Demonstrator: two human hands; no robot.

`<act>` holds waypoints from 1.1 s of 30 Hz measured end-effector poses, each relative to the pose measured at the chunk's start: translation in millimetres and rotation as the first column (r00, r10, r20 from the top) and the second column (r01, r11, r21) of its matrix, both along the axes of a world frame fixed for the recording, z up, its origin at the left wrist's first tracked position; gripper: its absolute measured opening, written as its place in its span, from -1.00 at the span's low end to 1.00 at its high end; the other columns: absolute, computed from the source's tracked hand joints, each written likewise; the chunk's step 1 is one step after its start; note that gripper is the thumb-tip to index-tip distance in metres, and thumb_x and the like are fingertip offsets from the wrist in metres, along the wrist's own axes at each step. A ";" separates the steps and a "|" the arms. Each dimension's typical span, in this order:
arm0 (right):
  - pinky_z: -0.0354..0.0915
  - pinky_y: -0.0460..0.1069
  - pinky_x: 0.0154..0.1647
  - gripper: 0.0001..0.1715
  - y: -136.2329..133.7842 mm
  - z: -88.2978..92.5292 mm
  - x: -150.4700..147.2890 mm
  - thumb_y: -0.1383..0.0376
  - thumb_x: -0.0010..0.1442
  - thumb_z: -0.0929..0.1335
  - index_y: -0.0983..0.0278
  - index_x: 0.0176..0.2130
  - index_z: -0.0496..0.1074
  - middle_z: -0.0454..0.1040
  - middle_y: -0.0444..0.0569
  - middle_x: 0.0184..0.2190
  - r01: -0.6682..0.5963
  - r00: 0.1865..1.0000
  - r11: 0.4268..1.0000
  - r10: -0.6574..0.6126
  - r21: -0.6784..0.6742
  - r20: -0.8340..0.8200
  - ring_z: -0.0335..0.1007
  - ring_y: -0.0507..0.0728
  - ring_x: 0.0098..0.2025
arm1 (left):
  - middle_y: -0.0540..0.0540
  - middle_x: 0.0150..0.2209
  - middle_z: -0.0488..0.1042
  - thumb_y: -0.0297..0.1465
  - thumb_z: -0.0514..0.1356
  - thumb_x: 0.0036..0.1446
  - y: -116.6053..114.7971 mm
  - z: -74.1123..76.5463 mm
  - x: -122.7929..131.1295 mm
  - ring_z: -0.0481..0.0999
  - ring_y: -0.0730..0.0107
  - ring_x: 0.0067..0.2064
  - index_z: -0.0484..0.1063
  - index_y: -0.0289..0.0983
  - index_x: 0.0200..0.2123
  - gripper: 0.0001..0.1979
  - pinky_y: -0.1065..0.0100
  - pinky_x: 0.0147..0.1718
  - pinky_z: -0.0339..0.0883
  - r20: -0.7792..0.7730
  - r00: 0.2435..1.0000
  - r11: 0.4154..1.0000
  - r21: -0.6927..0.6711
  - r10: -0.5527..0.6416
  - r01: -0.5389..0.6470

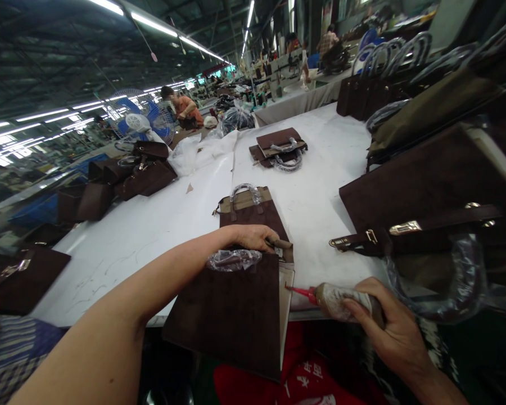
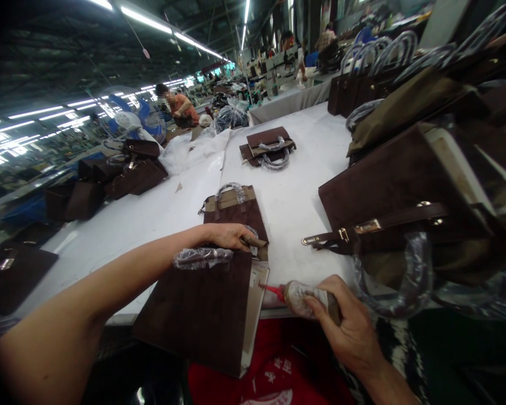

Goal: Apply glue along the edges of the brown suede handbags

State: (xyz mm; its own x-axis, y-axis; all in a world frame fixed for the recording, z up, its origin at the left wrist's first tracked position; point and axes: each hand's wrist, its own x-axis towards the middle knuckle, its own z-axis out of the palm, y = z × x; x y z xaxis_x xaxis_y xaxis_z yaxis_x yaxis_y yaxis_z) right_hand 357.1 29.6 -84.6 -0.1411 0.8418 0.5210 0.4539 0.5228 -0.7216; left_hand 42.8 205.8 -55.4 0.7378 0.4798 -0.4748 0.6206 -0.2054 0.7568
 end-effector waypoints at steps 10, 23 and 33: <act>0.32 -0.10 -0.36 -0.91 1.8 3.8 -0.1 0.28 0.38 0.35 0.16 -0.24 0.35 0.39 -0.18 -0.41 0.016 1.000 0.999 -0.017 0.045 0.013 0.39 0.04 -0.42 | -0.03 -0.19 0.64 -0.35 0.39 0.08 -0.3 2.8 0.2 0.56 0.31 -0.21 0.64 -0.22 -0.02 -0.64 0.41 -0.20 0.38 -0.016 1.000 1.000 -0.004 0.009 -0.009; 0.32 -0.09 -0.40 -0.91 2.8 7.7 1.7 0.29 0.36 0.36 0.15 -0.25 0.35 0.41 -0.17 -0.42 -0.076 0.997 0.997 0.076 0.003 0.032 0.40 0.06 -0.44 | -0.05 -0.12 0.64 -0.38 0.38 0.07 -0.5 3.9 1.8 0.57 0.28 -0.17 0.63 -0.23 0.02 -0.61 0.39 -0.18 0.40 -0.023 1.000 1.000 0.008 0.006 -0.005; 0.32 -0.07 -0.39 -0.90 4.4 13.3 1.8 0.27 0.36 0.36 0.15 -0.26 0.37 0.42 -0.16 -0.43 -0.023 1.000 1.000 0.023 0.018 0.002 0.40 0.07 -0.45 | -0.04 -0.14 0.64 -0.38 0.38 0.07 -0.8 5.2 1.6 0.56 0.28 -0.15 0.63 -0.23 0.00 -0.62 0.40 -0.15 0.39 -0.030 1.000 1.000 0.023 -0.003 0.003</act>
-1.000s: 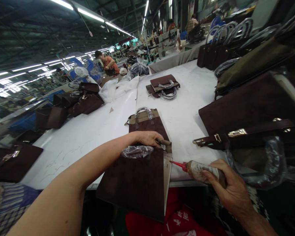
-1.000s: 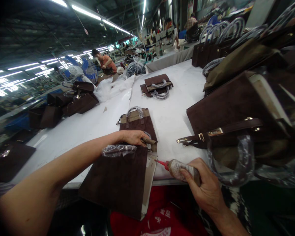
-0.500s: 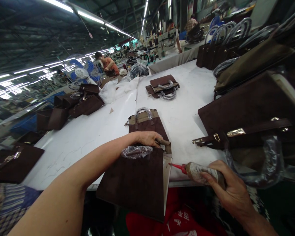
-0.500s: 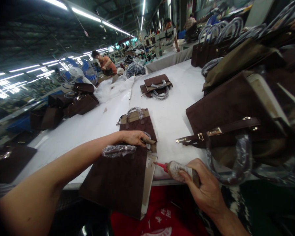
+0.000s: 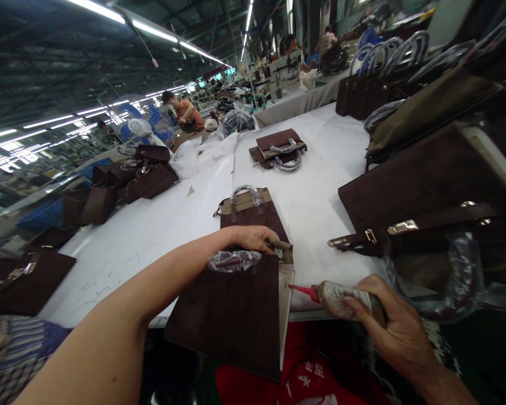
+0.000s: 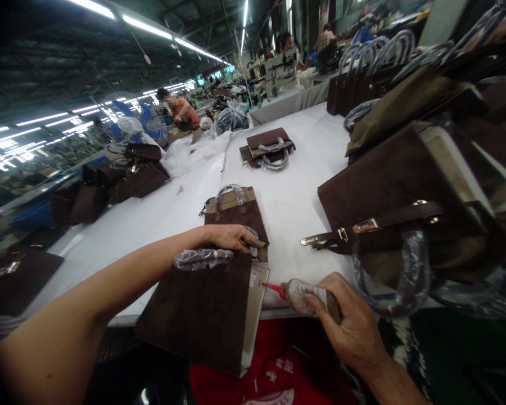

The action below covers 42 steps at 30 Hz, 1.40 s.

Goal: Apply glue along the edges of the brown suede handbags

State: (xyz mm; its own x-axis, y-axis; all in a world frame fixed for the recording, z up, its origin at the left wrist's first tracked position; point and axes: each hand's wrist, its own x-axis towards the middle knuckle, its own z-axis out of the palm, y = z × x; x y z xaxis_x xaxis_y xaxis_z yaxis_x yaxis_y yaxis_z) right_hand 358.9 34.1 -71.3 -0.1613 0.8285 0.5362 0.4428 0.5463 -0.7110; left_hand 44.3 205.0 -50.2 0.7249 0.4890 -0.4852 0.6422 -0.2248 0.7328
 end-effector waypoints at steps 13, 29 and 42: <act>0.31 -0.09 -0.45 -0.87 -15.5 -15.7 0.7 0.22 0.34 0.38 0.16 -0.28 0.41 0.42 -0.18 -0.45 -0.073 0.997 0.989 0.070 -0.126 -0.023 0.40 0.05 -0.47 | -0.04 -0.13 0.64 -0.40 0.35 0.10 -1.6 1.7 1.2 0.57 0.29 -0.16 0.64 -0.24 -0.03 -0.68 0.40 -0.16 0.41 0.002 1.000 1.000 -0.016 -0.011 0.012; 0.37 -0.10 -0.41 -0.92 -28.5 -16.1 -5.6 0.28 0.35 0.35 0.15 -0.25 0.41 0.46 -0.15 -0.42 -0.161 0.987 0.982 0.160 -0.102 -0.014 0.45 0.07 -0.43 | -0.06 -0.06 0.63 -0.38 0.37 0.11 -5.6 6.5 3.8 0.57 0.25 -0.08 0.63 -0.22 0.02 -0.64 0.37 -0.08 0.40 -0.008 1.000 1.000 -0.019 0.008 -0.008; 0.42 -0.11 -0.28 -0.95 -35.5 19.4 6.4 0.23 0.34 0.39 0.14 -0.19 0.43 0.50 -0.12 -0.37 0.003 0.998 1.000 -0.002 0.025 -0.058 0.51 0.09 -0.35 | -0.01 -0.19 0.62 -0.33 0.31 0.15 -37.1 140.2 -12.9 0.53 0.37 -0.20 0.62 -0.29 -0.06 -0.70 0.46 -0.17 0.36 -0.041 0.990 0.984 0.126 0.135 -0.129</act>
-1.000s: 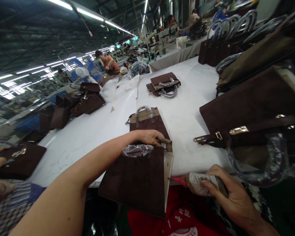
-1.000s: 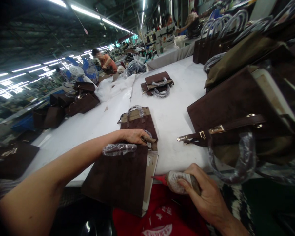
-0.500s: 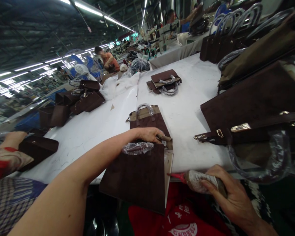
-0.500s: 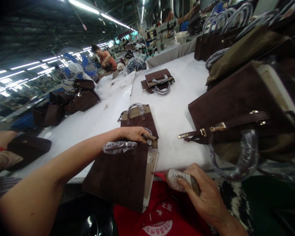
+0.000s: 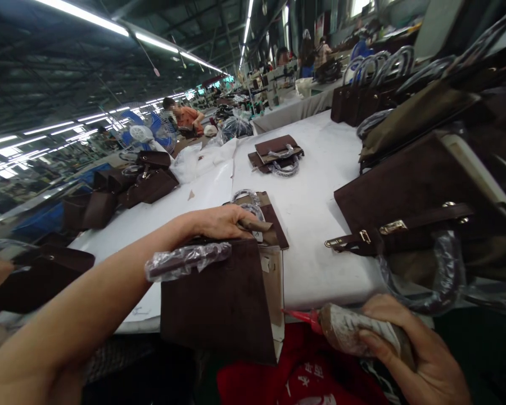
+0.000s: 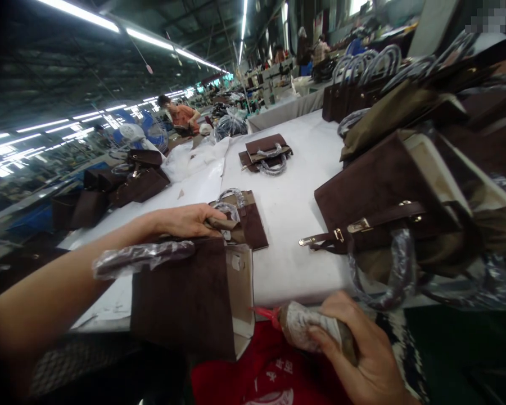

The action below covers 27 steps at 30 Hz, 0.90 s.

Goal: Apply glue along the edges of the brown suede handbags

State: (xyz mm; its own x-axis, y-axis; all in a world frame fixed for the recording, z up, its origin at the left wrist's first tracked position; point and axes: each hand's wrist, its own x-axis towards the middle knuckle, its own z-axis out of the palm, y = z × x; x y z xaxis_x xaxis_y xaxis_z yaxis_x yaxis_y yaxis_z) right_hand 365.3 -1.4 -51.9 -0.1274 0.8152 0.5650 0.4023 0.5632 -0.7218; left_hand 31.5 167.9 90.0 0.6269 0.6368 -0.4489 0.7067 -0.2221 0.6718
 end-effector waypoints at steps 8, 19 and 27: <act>0.40 -0.07 -0.24 -0.93 3.5 13.2 -2.8 0.26 0.33 0.38 0.14 -0.15 0.42 0.48 -0.08 -0.31 0.092 0.996 0.994 -0.092 0.061 -0.004 0.48 0.11 -0.30 | 0.08 -0.31 0.56 -0.34 0.27 0.18 -1.7 71.3 21.0 0.50 0.45 -0.27 0.61 -0.23 -0.08 -0.75 0.51 -0.26 0.27 -0.102 0.994 0.967 0.243 -0.048 0.072; 0.34 -0.04 -0.34 -0.96 18.8 2.8 -13.4 0.30 0.38 0.34 0.17 -0.19 0.35 0.42 -0.10 -0.37 0.134 0.986 0.979 -0.147 0.151 0.079 0.43 0.10 -0.37 | -0.09 -0.16 0.61 -0.51 0.14 0.23 -23.3 -28.6 13.1 0.57 0.17 -0.11 0.54 -0.17 -0.05 -0.72 0.31 -0.17 0.36 -0.363 0.921 0.726 0.670 0.141 0.153; 0.34 0.01 -0.30 -0.93 52.5 -11.7 -23.3 0.26 0.37 0.36 0.18 -0.18 0.36 0.41 -0.09 -0.34 0.135 0.986 0.977 -0.149 0.163 0.072 0.42 0.13 -0.34 | -0.10 -0.05 0.60 -0.59 0.17 0.15 -34.2 -34.2 11.9 0.57 0.13 -0.02 0.53 -0.17 -0.07 -0.67 0.23 -0.08 0.44 -0.356 0.918 0.648 0.744 0.176 0.164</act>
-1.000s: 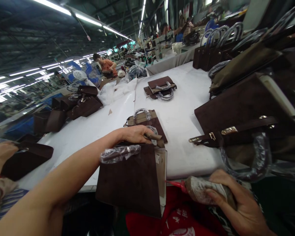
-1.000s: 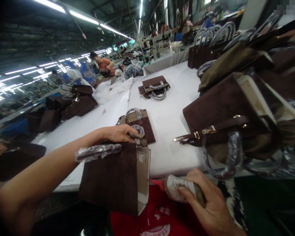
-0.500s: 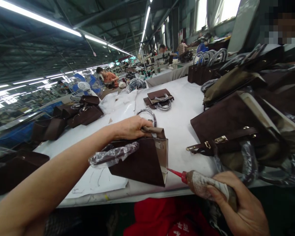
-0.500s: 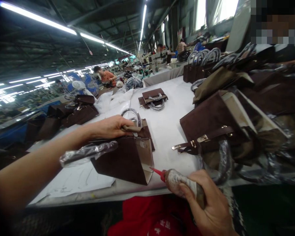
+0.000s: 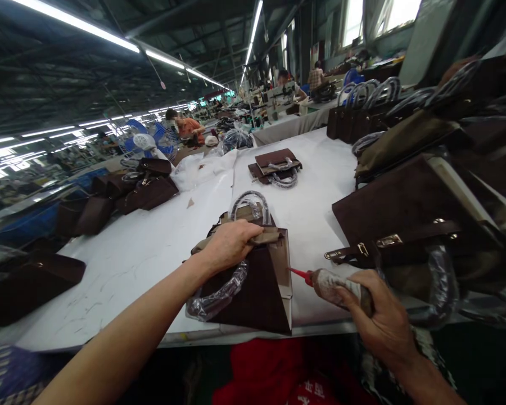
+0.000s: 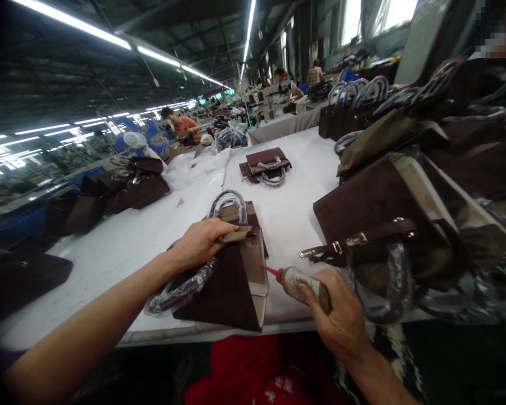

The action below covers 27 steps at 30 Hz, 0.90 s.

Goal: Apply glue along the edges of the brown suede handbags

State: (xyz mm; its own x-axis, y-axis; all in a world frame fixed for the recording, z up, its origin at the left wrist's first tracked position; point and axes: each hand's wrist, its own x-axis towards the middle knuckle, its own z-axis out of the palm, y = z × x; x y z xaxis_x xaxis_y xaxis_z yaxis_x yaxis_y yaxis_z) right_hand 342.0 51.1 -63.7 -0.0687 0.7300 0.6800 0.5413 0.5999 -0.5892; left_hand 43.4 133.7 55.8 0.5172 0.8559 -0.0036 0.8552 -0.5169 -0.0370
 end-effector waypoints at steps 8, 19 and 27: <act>0.31 -0.01 -0.37 -0.90 7.4 -0.1 0.7 0.26 0.37 0.35 0.17 -0.24 0.35 0.38 -0.13 -0.41 -0.121 0.992 0.990 0.124 -0.070 0.032 0.38 0.11 -0.40 | -0.09 -0.12 0.61 -0.54 0.16 0.20 2.0 -3.8 -5.3 0.58 0.16 -0.07 0.54 -0.18 -0.07 -0.72 0.25 -0.11 0.45 0.022 1.000 0.999 0.035 -0.015 0.015; 0.34 0.02 -0.31 -0.96 18.0 3.4 8.3 0.28 0.39 0.35 0.16 -0.18 0.35 0.39 -0.10 -0.36 -0.178 0.984 0.983 0.179 -0.035 0.018 0.40 0.13 -0.34 | -0.11 -0.13 0.60 -0.54 0.16 0.20 0.4 -2.7 -2.1 0.58 0.13 -0.08 0.54 -0.20 -0.08 -0.73 0.22 -0.13 0.45 0.020 1.000 0.999 0.039 -0.014 0.014; 0.34 0.00 -0.31 -0.95 18.7 3.1 7.0 0.30 0.37 0.35 0.16 -0.21 0.36 0.38 -0.11 -0.37 -0.221 0.973 0.974 0.224 -0.056 0.060 0.39 0.13 -0.35 | -0.11 -0.11 0.60 -0.60 0.16 0.12 -1.1 -2.6 0.2 0.57 0.12 -0.06 0.53 -0.19 -0.09 -0.67 0.21 -0.11 0.46 -0.003 1.000 0.999 0.033 0.006 -0.005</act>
State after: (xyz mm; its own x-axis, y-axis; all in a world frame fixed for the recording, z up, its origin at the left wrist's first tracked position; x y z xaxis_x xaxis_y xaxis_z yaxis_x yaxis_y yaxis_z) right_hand 349.0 69.9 -60.6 -0.2768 0.7234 0.6325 0.4358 0.6811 -0.5884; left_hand 43.6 132.6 53.2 0.5125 0.8584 0.0231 0.8579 -0.5107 -0.0568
